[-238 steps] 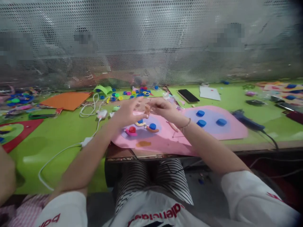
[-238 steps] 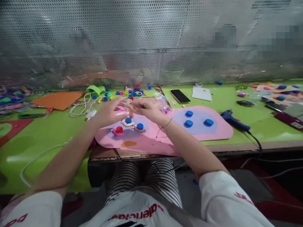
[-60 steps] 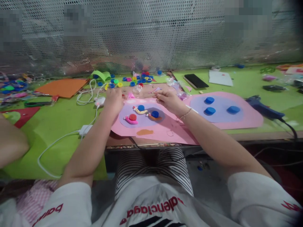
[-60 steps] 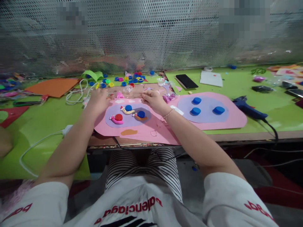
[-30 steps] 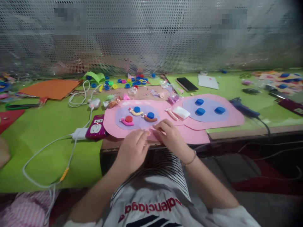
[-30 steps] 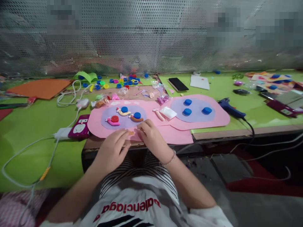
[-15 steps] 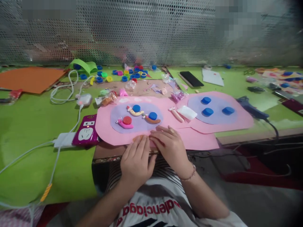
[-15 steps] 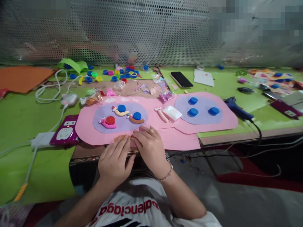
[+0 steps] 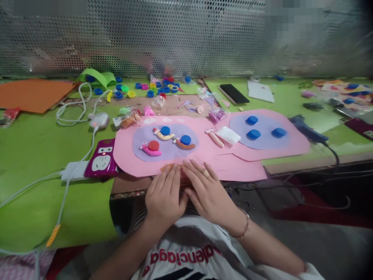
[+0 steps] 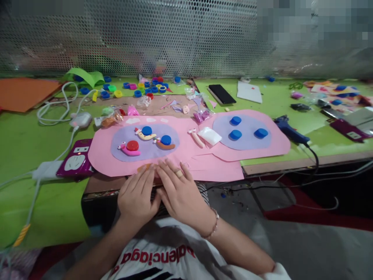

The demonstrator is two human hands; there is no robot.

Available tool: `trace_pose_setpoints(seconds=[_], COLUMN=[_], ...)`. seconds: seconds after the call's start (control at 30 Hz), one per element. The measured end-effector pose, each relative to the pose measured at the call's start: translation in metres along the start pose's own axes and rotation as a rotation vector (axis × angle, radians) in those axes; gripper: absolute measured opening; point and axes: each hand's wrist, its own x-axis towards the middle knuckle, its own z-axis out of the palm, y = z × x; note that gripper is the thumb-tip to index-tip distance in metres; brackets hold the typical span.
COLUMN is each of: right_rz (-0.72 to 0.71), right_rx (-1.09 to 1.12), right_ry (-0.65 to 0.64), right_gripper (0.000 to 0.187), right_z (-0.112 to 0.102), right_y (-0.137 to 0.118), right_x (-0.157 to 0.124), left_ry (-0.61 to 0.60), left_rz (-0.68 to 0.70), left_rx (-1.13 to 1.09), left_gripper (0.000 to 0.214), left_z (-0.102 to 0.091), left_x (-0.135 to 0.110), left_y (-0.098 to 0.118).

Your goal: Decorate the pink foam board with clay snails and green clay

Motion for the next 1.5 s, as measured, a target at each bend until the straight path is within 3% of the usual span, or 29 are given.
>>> trace_pose_setpoints(seconds=[0.13,0.47,0.7,0.97,1.5], right_rz=[-0.061,-0.103,-0.12,-0.123,-0.104], right_rx=[-0.022,-0.094,-0.053,-0.124,-0.193], right_ry=[-0.045,-0.141,-0.145,-0.172,-0.156], right_gripper=[0.067,0.074,0.083,0.082,0.081], right_z=[0.003,0.009,0.012,0.001,-0.001], right_y=[0.001,0.005,0.009,0.003,0.006], right_x=[-0.001,0.001,0.003,0.007,0.004], left_ry=[0.017,-0.042,0.02,0.116,0.13], left_rz=[0.0,0.009,-0.011,0.071,0.052], left_rx=[-0.01,0.041,0.086,0.135,0.129], left_gripper=[0.047,0.05,0.044,0.037,0.04], left_z=[0.0,0.012,0.015,0.007,0.009], left_x=[-0.001,-0.013,-0.012,0.0,0.0], left_y=[0.0,-0.006,-0.003,-0.002,-0.002])
